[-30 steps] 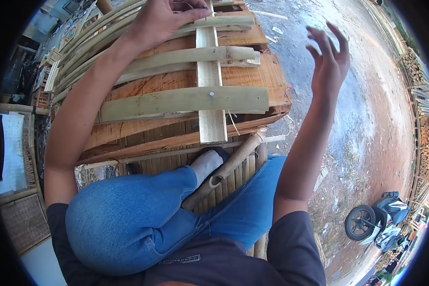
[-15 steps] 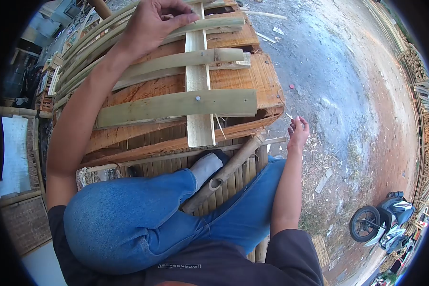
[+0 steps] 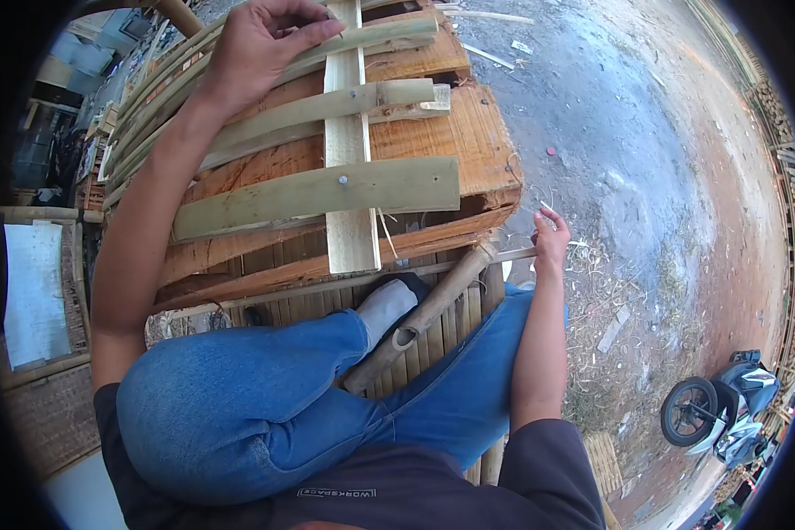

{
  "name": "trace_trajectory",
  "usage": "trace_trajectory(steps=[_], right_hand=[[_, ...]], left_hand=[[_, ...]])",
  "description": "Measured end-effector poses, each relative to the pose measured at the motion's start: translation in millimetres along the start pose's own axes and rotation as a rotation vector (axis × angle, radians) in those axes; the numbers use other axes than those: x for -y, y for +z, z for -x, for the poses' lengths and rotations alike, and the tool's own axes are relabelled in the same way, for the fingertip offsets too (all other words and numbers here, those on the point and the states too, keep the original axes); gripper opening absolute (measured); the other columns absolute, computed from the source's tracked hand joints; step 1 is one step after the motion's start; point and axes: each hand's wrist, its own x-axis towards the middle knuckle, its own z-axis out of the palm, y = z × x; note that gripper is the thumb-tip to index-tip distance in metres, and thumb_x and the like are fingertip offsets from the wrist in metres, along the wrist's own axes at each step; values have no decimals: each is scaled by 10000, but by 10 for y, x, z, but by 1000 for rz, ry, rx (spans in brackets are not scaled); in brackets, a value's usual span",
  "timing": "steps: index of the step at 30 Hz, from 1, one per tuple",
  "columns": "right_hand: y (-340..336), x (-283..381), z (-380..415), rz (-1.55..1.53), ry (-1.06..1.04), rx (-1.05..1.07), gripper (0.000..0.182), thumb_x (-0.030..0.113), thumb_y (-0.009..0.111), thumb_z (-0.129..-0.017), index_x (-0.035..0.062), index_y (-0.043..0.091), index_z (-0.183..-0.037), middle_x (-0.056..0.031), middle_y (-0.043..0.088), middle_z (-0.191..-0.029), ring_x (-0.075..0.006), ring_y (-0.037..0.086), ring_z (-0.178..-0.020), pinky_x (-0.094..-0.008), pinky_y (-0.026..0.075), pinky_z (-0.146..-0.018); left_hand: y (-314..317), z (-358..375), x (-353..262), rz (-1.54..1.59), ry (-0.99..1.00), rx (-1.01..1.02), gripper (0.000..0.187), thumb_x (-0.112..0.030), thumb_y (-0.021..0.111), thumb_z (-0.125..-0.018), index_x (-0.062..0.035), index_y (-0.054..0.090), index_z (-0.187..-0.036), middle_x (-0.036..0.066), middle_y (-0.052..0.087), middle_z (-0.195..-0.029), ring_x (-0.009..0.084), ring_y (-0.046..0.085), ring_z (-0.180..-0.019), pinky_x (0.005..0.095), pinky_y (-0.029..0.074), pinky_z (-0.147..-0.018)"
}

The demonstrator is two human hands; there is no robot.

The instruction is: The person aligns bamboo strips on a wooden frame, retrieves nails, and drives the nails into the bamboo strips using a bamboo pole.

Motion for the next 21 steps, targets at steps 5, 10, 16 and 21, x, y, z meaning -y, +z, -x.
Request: trace_trajectory(steps=[5, 10, 16, 21], right_hand=[[1, 15, -18, -23, 89, -68, 265, 221, 664, -959, 70, 603, -1168, -8, 676, -812, -72, 517, -639, -237, 420, -556], [34, 60, 28, -22, 160, 37, 367, 341, 614, -986, 103, 526, -1251, -46, 740, -1019, -83, 537, -726, -265, 448, -640], [27, 19, -15, -22, 168, 41, 372, 362, 626, -979, 120, 528, -1245, -41, 733, -1039, -101, 548, -764, -289, 452, -664], [33, 28, 13, -13, 173, 49, 376, 371, 628, -977, 122, 533, -1243, -46, 723, -1058, -111, 554, -784, -303, 455, -685]], left_hand=[[-24, 2, -95, -63, -46, 15, 88, -81, 743, -892, 6, 739, -877, 68, 726, -788, 92, 655, -679, 241, 537, -604], [4, 15, -32, -36, -39, -8, 89, -84, 740, -896, 2, 736, -870, 56, 716, -769, 70, 631, -657, 232, 513, -576], [10, 17, -83, -64, -59, -15, 89, -79, 731, -899, 3, 734, -864, 50, 711, -761, 59, 615, -645, 233, 498, -560], [9, 7, -59, -59, -38, -4, 94, -78, 729, -898, 8, 730, -858, 45, 708, -757, 56, 602, -638, 236, 485, -549]])
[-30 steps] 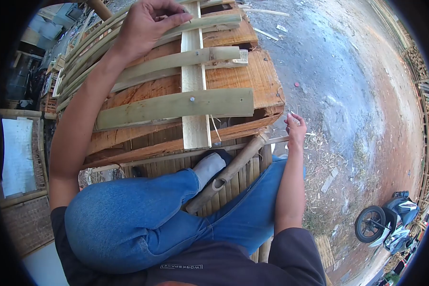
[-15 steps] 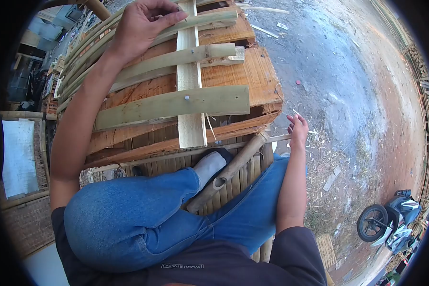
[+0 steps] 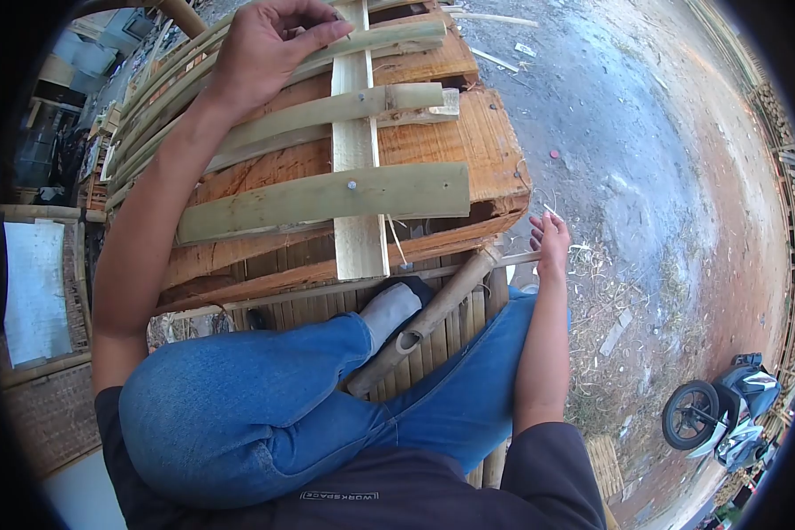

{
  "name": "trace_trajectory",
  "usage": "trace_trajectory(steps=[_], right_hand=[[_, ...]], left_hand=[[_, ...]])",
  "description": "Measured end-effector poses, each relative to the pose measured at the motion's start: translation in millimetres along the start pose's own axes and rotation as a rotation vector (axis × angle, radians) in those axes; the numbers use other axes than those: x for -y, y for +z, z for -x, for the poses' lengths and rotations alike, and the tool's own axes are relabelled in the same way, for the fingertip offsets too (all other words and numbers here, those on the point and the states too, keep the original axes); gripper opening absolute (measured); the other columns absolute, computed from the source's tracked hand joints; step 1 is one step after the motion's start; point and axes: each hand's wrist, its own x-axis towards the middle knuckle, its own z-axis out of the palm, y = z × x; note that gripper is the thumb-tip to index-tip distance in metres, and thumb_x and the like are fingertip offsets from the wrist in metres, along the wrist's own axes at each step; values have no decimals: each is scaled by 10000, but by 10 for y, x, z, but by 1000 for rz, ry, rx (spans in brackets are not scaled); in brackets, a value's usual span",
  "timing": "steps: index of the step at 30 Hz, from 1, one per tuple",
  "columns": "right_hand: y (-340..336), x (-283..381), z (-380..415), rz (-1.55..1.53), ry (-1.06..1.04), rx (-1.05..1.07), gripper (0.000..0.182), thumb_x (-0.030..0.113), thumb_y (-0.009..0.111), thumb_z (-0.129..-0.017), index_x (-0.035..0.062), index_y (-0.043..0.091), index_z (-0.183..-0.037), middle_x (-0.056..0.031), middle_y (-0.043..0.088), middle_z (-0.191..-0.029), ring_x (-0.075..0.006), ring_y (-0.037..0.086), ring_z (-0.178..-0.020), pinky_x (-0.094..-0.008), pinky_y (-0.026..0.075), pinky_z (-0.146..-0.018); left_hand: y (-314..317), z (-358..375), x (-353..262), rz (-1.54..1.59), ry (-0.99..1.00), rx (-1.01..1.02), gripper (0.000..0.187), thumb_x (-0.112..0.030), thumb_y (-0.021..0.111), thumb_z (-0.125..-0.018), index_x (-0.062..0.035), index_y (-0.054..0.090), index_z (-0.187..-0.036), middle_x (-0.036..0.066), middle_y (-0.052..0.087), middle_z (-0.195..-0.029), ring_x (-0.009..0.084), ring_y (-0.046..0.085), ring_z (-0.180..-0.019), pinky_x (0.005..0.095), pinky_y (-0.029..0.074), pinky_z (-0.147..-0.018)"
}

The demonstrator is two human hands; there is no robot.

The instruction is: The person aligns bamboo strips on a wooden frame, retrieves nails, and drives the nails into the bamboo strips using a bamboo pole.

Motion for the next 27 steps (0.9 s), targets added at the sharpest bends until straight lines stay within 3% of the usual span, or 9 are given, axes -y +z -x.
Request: trace_trajectory(steps=[17, 27], right_hand=[[0, 5, 21, 77, -11, 84, 339, 344, 620, -978, 99, 561, -1205, -46, 727, -1019, -117, 578, -793, -308, 465, -677], [70, 68, 145, 150, -13, 150, 293, 328, 639, -972, 96, 602, -1147, -43, 730, -975, -81, 567, -722, -249, 447, -617]], left_hand=[[17, -14, 8, -3, 9, -3, 115, -103, 745, -891, -1, 730, -838, 30, 699, -726, 45, 574, -602, 226, 465, -524], [12, -18, 7, 15, 42, -4, 108, -97, 737, -895, -5, 734, -838, 22, 691, -721, 44, 566, -604, 227, 455, -521]])
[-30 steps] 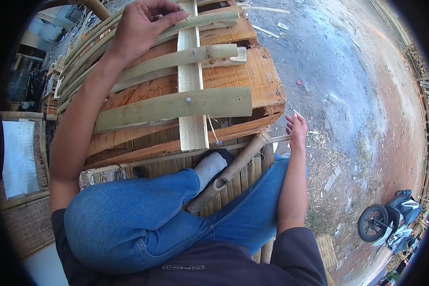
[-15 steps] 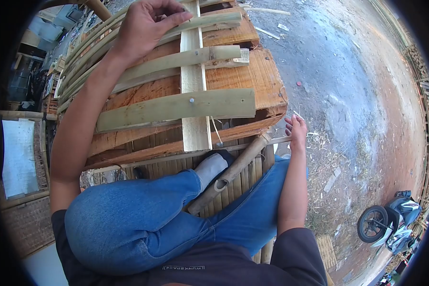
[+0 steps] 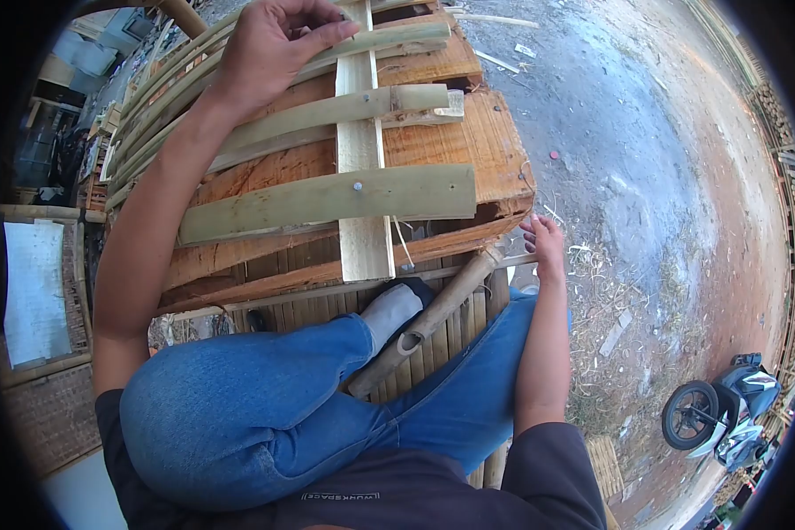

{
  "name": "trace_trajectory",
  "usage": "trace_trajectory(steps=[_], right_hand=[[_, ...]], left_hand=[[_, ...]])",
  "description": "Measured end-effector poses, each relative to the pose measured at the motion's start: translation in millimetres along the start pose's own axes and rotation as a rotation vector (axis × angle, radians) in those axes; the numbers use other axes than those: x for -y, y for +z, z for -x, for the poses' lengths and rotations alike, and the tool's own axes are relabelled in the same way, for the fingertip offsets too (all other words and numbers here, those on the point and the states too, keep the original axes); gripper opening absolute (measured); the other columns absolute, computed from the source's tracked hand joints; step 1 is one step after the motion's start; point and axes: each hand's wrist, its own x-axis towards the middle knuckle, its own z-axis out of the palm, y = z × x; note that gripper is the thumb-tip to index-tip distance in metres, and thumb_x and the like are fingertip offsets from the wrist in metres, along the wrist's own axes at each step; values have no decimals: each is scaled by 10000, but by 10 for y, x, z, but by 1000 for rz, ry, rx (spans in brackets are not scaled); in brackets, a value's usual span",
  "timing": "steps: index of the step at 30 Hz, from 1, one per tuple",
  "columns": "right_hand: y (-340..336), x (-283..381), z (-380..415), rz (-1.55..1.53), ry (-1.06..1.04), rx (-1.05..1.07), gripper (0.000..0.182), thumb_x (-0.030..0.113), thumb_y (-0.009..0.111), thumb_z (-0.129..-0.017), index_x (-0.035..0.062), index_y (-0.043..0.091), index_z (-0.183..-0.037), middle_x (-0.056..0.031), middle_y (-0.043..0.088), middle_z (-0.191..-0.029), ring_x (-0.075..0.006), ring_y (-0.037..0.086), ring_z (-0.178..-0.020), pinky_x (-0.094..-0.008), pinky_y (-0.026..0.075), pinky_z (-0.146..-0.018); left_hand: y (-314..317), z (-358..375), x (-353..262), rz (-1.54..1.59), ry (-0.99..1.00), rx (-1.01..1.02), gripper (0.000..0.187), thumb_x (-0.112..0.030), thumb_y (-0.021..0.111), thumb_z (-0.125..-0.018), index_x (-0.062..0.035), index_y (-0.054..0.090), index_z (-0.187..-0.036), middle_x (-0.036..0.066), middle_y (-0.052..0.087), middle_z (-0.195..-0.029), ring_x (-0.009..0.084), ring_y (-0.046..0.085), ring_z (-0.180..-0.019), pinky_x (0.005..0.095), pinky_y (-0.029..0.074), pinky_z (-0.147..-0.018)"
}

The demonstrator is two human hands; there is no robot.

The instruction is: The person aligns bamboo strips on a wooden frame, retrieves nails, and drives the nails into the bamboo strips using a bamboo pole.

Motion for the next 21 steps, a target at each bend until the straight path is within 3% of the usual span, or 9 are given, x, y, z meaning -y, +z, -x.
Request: trace_trajectory(steps=[21], right_hand=[[25, -33, -5, 196, -51, 0, 356, 329, 663, -958, 69, 612, -1196, -49, 731, -949, -95, 595, -748, -250, 475, -630]], left_hand=[[-2, 4, 0, -49, -21, 4, 95, -95, 746, -886, -9, 736, -847, 19, 690, -734, 40, 565, -618, 225, 458, -526]])
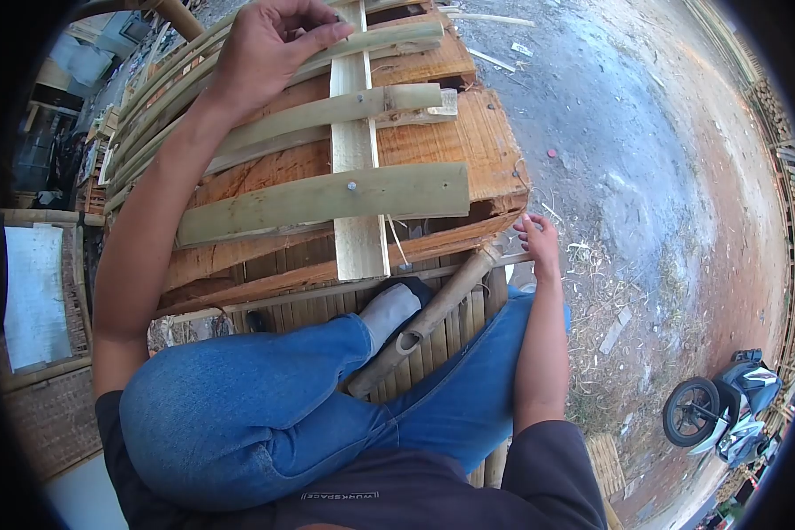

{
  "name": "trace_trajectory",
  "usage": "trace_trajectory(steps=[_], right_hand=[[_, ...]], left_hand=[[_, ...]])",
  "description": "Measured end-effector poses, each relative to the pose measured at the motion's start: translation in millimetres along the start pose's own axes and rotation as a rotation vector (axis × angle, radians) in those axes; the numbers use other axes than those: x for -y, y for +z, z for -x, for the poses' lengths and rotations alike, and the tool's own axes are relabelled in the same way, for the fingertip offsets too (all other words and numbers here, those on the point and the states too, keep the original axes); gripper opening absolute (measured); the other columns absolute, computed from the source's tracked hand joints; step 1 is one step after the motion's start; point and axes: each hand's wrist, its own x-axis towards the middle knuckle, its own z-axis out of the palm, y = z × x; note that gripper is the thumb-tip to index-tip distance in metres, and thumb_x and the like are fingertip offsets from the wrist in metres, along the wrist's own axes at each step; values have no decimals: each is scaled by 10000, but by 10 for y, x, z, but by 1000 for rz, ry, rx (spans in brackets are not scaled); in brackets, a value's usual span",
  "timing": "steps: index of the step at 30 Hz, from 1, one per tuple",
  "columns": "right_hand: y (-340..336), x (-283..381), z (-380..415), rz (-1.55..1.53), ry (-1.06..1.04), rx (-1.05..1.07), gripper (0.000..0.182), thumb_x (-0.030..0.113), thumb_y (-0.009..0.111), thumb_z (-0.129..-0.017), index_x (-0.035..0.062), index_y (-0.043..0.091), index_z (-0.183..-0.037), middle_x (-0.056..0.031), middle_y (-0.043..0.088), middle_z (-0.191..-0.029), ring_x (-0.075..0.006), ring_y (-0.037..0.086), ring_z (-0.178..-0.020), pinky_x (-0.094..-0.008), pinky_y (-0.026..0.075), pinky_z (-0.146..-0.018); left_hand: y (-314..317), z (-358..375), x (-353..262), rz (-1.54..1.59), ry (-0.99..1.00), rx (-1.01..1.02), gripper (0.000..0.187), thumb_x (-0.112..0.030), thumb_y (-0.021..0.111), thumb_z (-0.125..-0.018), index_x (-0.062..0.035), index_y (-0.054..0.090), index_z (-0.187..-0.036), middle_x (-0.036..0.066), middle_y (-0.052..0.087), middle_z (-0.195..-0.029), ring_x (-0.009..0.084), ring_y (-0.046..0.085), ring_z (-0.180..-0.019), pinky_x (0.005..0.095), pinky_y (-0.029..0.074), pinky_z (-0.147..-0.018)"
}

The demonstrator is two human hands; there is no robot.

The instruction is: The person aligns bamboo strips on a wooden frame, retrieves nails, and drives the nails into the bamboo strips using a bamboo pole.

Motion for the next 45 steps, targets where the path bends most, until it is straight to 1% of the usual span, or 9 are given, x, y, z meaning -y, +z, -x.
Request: trace_trajectory(steps=[5, 11, 16, 18, 26, 27, 36, 42, 45], right_hand=[[-15, -160, -128, 76, -190, -99, 340, 259, 685, -942, 32, 608, -1183, -96, 733, -932, -172, 670, -765, -329, 536, -661], [9, 606, 729, 405, -507, -382, 299, 247, 701, -914, 14, 638, -1091, -168, 718, -857, -257, 708, -764, -378, 549, -685], [260, 765, 1572, 890, -295, 71, 327, 331, 688, -889, 10, 639, -928, -211, 696, -770, -399, 686, -795, -474, 540, -742], [394, 597, 1782, 903, -306, 320, 346, 325, 689, -903, -11, 629, -959, -218, 704, -819, -379, 705, -827, -459, 548, -732], [887, 446, 2231, 958, -199, 935, 548, 379, 614, -940, 35, 419, -1320, -290, 681, -955, -467, 658, -924, -523, 518, -808], [878, 266, 2225, 944, -370, 949, 576, 366, 582, -949, 69, 371, -1395, -301, 675, -949, -466, 659, -931, -532, 510, -814], [859, 144, 2200, 1273, -394, 841, 477, 245, 526, -947, 263, 464, -1420, -194, 700, -934, -380, 684, -913, -504, 510, -784], [978, -39, 2448, 1627, -933, 475, 357, 242, 555, -903, 182, 605, -1252, -91, 652, -996, -258, 554, -1028, -404, 404, -856], [959, -5, 2307, 1514, -1114, 541, 342, 252, 553, -879, 105, 636, -1176, -114, 597, -1029, -269, 517, -1053, -430, 389, -860]], left_hand=[[7, -1, 5, 26, 13, -19, 108, -103, 751, -887, 1, 727, -865, 25, 692, -745, 45, 570, -624, 225, 461, -533], [21, -9, 89, 61, 21, -3, 124, -97, 752, -890, 13, 709, -854, 32, 690, -749, 54, 587, -642, 233, 481, -562], [29, -10, 62, 67, 9, -15, 120, -95, 746, -893, 9, 704, -851, 35, 689, -748, 60, 589, -643, 240, 487, -566], [34, -1, 43, 50, 0, -18, 123, -97, 744, -894, 9, 702, -850, 38, 689, -747, 63, 591, -645, 242, 491, -571], [28, 14, 3, -21, 3, -30, 130, -99, 738, -896, 17, 700, -852, 45, 689, -746, 69, 601, -654, 247, 496, -581], [28, 12, -5, -17, 7, -27, 132, -101, 738, -896, 16, 700, -851, 45, 690, -747, 69, 601, -656, 247, 496, -582], [36, 3, -1, -4, -13, -26, 141, -112, 737, -901, 9, 703, -836, 43, 687, -739, 68, 591, -651, 244, 489, -581], [27, -5, -9, -18, -19, -21, 140, -115, 736, -901, 4, 707, -832, 31, 684, -735, 64, 577, -643, 245, 474, -570], [8, 14, -49, -10, -57, -11, 150, -125, 742, -896, 5, 709, -828, 34, 687, -736, 68, 580, -647, 251, 475, -572]])
